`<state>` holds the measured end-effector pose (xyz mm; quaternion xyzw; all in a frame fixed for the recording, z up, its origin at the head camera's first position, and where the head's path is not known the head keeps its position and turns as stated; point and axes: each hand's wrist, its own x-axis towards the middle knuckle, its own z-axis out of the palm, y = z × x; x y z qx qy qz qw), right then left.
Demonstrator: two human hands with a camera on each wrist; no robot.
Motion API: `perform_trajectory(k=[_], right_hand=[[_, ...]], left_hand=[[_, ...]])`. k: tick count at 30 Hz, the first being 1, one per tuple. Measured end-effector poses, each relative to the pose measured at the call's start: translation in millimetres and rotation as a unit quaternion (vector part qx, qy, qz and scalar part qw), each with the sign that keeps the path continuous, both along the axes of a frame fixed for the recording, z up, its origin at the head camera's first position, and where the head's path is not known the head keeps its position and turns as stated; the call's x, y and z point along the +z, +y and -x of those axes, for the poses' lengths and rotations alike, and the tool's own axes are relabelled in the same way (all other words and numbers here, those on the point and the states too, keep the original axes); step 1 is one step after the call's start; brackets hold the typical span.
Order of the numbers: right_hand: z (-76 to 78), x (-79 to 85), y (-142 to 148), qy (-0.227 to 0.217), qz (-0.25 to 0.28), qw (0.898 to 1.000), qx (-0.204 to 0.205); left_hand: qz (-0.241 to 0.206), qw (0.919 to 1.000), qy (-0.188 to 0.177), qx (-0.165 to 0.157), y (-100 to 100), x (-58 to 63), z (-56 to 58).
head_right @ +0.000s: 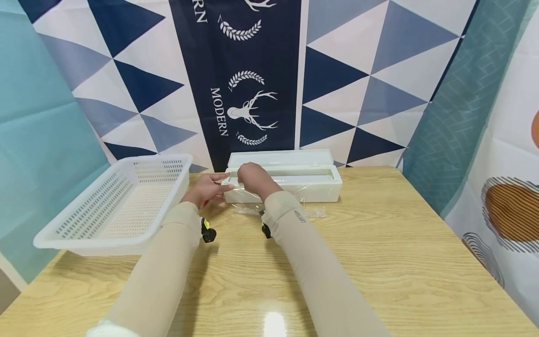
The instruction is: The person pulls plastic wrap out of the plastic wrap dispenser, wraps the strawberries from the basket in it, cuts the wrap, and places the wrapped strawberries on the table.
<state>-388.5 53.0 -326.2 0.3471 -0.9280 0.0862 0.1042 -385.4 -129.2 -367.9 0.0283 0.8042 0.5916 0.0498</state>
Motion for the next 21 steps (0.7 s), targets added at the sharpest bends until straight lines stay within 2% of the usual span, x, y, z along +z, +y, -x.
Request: perform_trajectory(k=[10,15,21], right_hand=[[-3.3,-1.1,3.7,-0.008,-0.005,1.0,-0.011],[-5.0,0.7,5.0,-0.002,-0.011,1.0,-0.009],[-5.0,0.1,6.7,0.0,-0.009,1.0,-0.008]], left_hand=[[-0.024,0.9997,-0.005,-0.003,-0.7,-3.3,0.8],[-0.006,1.0,0.005,-0.003,-1.2,-3.0,2.2],[-0.008,0.9999,0.007,-0.009,-1.6,-3.1,1.4]])
